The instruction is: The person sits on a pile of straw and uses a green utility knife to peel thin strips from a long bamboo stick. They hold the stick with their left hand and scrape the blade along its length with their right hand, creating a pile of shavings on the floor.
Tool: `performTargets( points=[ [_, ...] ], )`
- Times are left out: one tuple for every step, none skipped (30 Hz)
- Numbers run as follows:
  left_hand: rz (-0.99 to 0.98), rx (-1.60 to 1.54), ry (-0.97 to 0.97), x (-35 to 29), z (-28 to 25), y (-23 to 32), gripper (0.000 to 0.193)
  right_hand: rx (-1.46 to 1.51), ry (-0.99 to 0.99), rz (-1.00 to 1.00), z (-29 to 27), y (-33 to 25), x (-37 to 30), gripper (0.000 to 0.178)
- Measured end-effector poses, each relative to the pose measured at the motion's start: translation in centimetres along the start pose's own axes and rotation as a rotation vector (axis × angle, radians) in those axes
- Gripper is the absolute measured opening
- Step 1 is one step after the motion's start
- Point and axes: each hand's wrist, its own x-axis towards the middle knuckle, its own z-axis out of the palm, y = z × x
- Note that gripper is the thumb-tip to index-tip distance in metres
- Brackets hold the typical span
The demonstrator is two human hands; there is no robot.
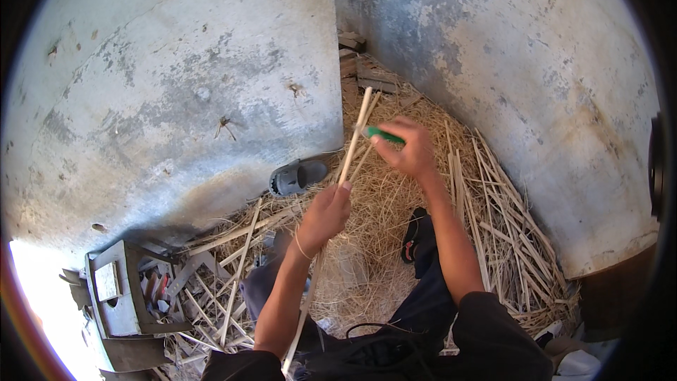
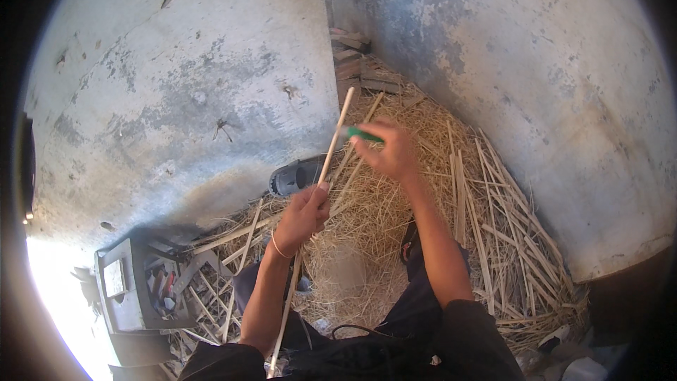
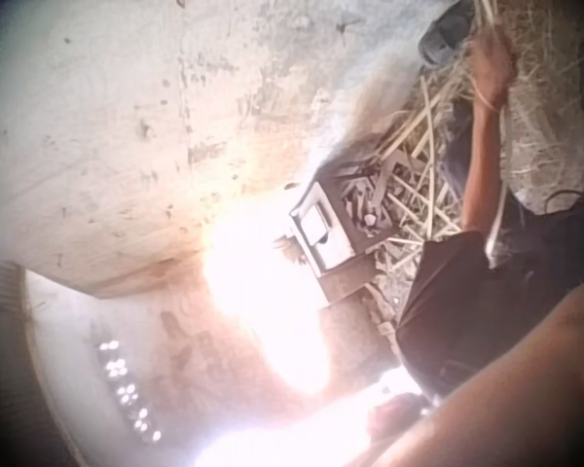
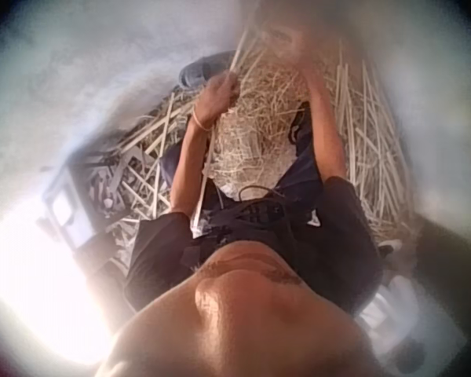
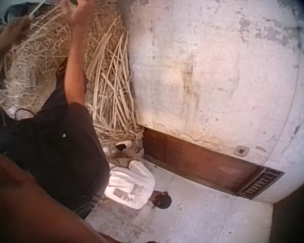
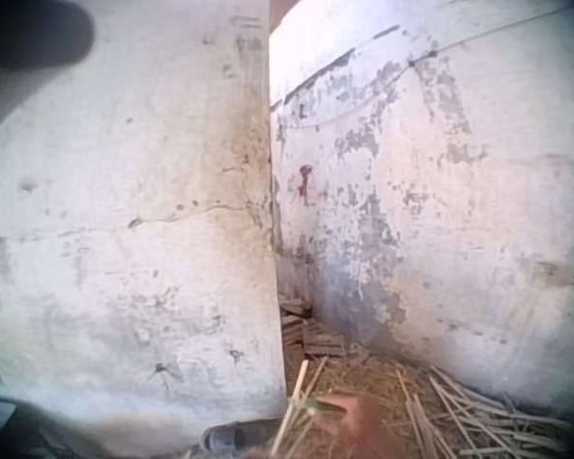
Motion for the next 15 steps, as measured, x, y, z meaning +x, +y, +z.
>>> performTargets(
  points=[
    [0.004,0.029,-0.020,0.0,-0.1,-0.5,0.038,-0.066,-0.006,0.040,-0.8,0.7,0.4,0.038],
    [0.012,0.060,-0.043,0.1,-0.1,-0.9,0.039,-0.134,-0.009,0.077,-1.9,1.4,0.9,0.038],
    [0.028,0.123,-0.042,0.2,-0.1,-1.4,0.042,-0.202,-0.012,0.115,-2.7,2.0,1.1,0.038],
    [0.044,0.186,-0.040,0.4,-0.2,-2.0,0.045,-0.210,0.006,0.086,-2.8,2.5,1.0,0.038],
    [0.054,0.251,-0.040,0.5,-0.1,-2.1,0.048,-0.216,0.023,0.063,-2.7,2.9,0.6,0.039],
    [0.066,0.250,-0.044,0.5,-0.1,-2.1,0.049,-0.222,0.041,0.040,-2.6,3.3,0.3,0.039],
    [0.078,0.248,-0.048,0.6,-0.3,-1.9,0.050,-0.231,0.049,0.034,-2.6,3.7,0.2,0.039],
    [0.090,0.246,-0.049,0.5,-0.3,-1.9,0.051,-0.237,0.054,0.026,-2.5,3.6,0.4,0.040],
    [0.081,0.252,-0.039,0.5,-0.2,-2.0,0.051,-0.244,0.060,0.019,-2.5,3.4,0.5,0.040],
    [0.073,0.259,-0.029,0.6,0.0,-2.2,0.051,-0.249,0.044,0.054,-2.6,3.2,0.4,0.038],
    [0.067,0.266,-0.017,0.6,0.1,-2.3,0.051,-0.254,0.028,0.088,-2.8,2.8,0.4,0.037],
    [0.064,0.262,-0.014,0.7,0.1,-2.4,0.051,-0.258,0.013,0.122,-2.9,2.6,0.4,0.036],
    [0.060,0.259,-0.011,0.7,0.0,-2.4,0.051,-0.264,0.004,0.124,-2.8,2.6,0.5,0.036],
    [0.059,0.257,-0.013,0.7,0.1,-2.5,0.051,-0.275,-0.002,0.127,-2.8,2.9,0.6,0.036],
    [0.070,0.262,-0.011,0.9,0.1,-2.6,0.051,-0.284,-0.008,0.131,-2.8,3.1,0.6,0.036]
  ],
)
